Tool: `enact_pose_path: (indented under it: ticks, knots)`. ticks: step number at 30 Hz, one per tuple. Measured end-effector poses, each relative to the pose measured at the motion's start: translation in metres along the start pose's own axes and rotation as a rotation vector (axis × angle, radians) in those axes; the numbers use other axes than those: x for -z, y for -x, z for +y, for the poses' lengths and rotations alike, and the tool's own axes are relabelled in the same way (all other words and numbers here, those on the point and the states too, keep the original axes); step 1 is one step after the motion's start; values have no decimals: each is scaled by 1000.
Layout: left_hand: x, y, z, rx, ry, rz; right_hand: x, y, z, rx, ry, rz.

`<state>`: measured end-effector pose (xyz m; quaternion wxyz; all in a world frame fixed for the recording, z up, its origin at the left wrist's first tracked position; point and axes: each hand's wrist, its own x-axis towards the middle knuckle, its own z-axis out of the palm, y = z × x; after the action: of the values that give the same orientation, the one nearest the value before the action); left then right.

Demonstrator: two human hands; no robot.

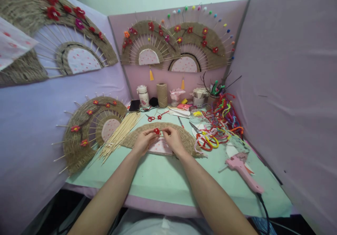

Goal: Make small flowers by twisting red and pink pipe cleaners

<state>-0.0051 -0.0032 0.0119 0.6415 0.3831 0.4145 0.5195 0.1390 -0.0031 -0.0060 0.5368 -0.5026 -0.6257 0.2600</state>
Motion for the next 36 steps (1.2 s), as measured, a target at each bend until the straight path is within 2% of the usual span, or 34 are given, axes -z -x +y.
enact_pose_path:
  ticks: [11, 29, 36]
  knots:
    - [5, -5, -9, -70, -126, -117, -3, 5, -9, 80, 99, -15]
    - [10, -11, -13, -95, -123, -144, 0, 5, -12, 92, 164, -22]
    - [8, -9, -12, -78, -77, -113, -2, 3, -8, 56, 101, -26]
